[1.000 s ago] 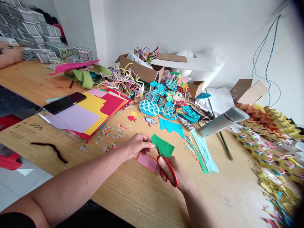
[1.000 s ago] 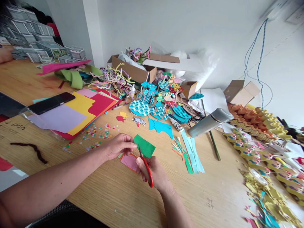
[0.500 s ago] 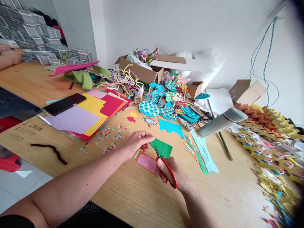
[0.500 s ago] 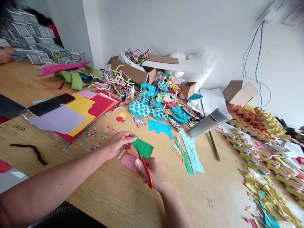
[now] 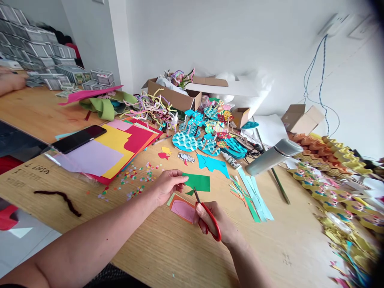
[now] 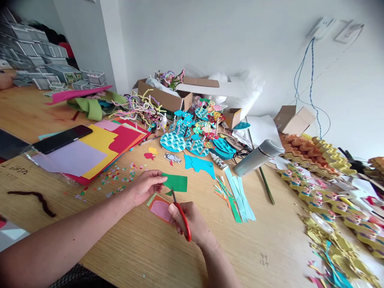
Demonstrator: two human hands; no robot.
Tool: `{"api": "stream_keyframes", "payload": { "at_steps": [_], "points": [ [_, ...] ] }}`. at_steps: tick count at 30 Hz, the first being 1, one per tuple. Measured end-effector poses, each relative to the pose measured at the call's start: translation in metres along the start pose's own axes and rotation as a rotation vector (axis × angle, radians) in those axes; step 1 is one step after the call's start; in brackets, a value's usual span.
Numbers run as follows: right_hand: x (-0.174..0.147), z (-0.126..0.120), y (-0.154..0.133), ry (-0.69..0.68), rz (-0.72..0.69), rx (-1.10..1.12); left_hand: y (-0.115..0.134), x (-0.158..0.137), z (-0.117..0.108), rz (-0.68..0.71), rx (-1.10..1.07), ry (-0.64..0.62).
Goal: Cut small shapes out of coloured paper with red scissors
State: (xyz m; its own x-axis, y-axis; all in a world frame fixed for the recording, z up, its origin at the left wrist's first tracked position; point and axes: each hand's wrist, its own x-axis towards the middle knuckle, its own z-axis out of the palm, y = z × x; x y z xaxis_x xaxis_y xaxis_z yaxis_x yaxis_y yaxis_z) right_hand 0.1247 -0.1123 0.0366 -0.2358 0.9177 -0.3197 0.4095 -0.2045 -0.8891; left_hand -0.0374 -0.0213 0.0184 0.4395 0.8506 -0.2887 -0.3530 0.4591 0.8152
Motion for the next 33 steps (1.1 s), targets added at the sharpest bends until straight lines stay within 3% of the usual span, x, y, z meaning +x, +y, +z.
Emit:
{"api": "stream_keyframes", "payload": {
  "at_steps": [5, 14, 24, 33],
  "points": [
    [0.001, -0.002, 0.005, 0.041, -0.003, 0.049, -0.001, 0.0, -0.001, -0.014, -0.006, -0.03],
    [0.002, -0.003, 0.011, 0.024, -0.057, 0.116, 0.003, -0.009, 0.005, -0.074, 0.102, -0.207],
    [0.001, -0.003, 0.016, -0.064, -0.095, 0.329, 0.004, -0.01, 0.004, -0.122, 0.113, -0.225],
    [0.0, -0.004, 0.019, -0.082, -0.119, 0.285, 0.001, -0.009, 0.001, -0.138, 0.107, -0.274]
  ]
}}
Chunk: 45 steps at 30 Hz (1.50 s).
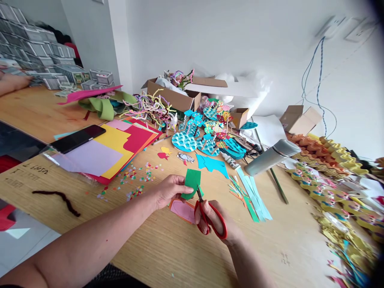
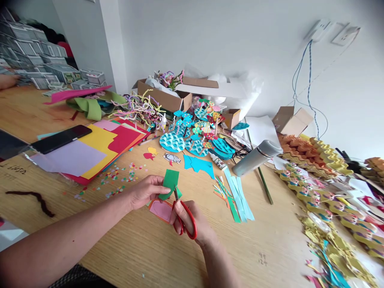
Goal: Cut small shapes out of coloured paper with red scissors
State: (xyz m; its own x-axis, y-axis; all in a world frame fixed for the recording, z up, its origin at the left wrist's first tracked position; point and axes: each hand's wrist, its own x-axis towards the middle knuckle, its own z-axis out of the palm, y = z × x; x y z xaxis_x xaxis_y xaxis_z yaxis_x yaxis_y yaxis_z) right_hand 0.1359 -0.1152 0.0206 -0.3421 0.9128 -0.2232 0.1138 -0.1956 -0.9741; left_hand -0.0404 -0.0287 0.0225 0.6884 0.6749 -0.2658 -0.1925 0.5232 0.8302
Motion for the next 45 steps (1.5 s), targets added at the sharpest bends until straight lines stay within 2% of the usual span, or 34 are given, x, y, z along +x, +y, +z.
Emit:
{"api": "stream_keyframes", "payload": {
  "at_steps": [6, 14, 20, 31, 45],
  "points": [
    [0.002, 0.002, -0.003, 0.028, -0.025, -0.109, -0.001, 0.0, 0.002, 0.029, 0.065, 0.009],
    [0.004, 0.004, -0.01, 0.016, -0.01, -0.145, -0.002, 0.0, 0.004, 0.038, 0.087, 0.031],
    [0.005, 0.005, -0.009, 0.033, 0.017, -0.14, -0.002, 0.0, 0.004, 0.042, 0.054, 0.009],
    [0.003, 0.004, -0.002, 0.014, 0.025, -0.077, -0.006, 0.001, 0.005, 0.033, 0.087, 0.059],
    [0.005, 0.005, -0.002, 0.026, 0.052, -0.105, -0.007, 0.001, 0.006, 0.005, 0.058, 0.068]
  ]
}}
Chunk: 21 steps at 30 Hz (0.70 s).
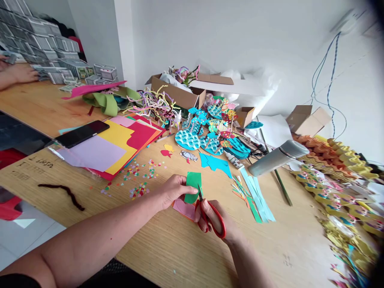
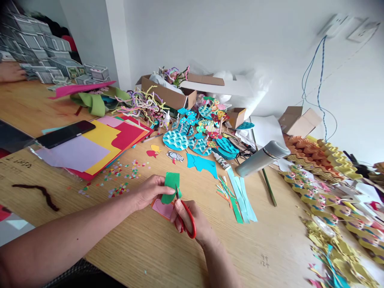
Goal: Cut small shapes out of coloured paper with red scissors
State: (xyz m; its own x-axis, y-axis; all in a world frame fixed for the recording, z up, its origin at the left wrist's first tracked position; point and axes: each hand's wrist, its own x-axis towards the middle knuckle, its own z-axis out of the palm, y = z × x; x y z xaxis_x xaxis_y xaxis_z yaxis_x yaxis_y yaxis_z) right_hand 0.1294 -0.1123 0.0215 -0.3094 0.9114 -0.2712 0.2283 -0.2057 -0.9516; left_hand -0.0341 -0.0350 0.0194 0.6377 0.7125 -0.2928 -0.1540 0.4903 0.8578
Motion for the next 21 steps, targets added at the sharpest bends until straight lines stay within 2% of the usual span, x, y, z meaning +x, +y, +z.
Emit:
{"api": "stream_keyframes", "payload": {
  "at_steps": [21],
  "points": [
    [-0.0011, -0.0006, -0.0055, -0.005, 0.008, -0.052, -0.0005, -0.0005, -0.0017, -0.036, -0.041, -0.038]
  ]
}}
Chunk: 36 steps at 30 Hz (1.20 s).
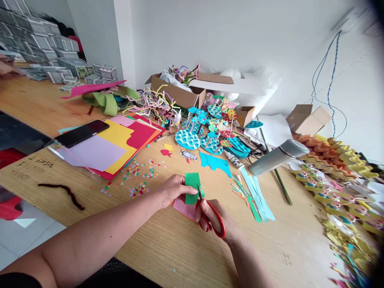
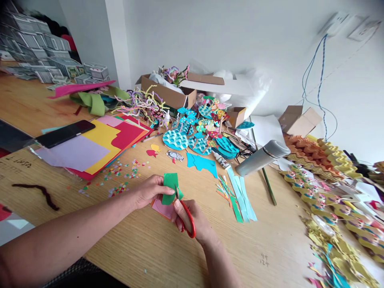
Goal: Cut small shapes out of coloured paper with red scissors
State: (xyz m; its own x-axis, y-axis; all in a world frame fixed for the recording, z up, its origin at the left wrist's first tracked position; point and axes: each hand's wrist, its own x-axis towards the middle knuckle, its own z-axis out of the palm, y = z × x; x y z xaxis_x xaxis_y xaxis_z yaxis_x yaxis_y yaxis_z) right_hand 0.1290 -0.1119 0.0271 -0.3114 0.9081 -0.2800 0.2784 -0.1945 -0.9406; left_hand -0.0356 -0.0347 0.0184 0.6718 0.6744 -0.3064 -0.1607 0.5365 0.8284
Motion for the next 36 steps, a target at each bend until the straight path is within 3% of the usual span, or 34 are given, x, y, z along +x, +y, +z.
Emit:
{"api": "stream_keyframes", "payload": {
  "at_steps": [36],
  "points": [
    [0.0012, 0.0024, -0.0034, 0.034, 0.046, -0.025, 0.0009, -0.0004, 0.0025, 0.042, 0.034, 0.012]
  ]
}}
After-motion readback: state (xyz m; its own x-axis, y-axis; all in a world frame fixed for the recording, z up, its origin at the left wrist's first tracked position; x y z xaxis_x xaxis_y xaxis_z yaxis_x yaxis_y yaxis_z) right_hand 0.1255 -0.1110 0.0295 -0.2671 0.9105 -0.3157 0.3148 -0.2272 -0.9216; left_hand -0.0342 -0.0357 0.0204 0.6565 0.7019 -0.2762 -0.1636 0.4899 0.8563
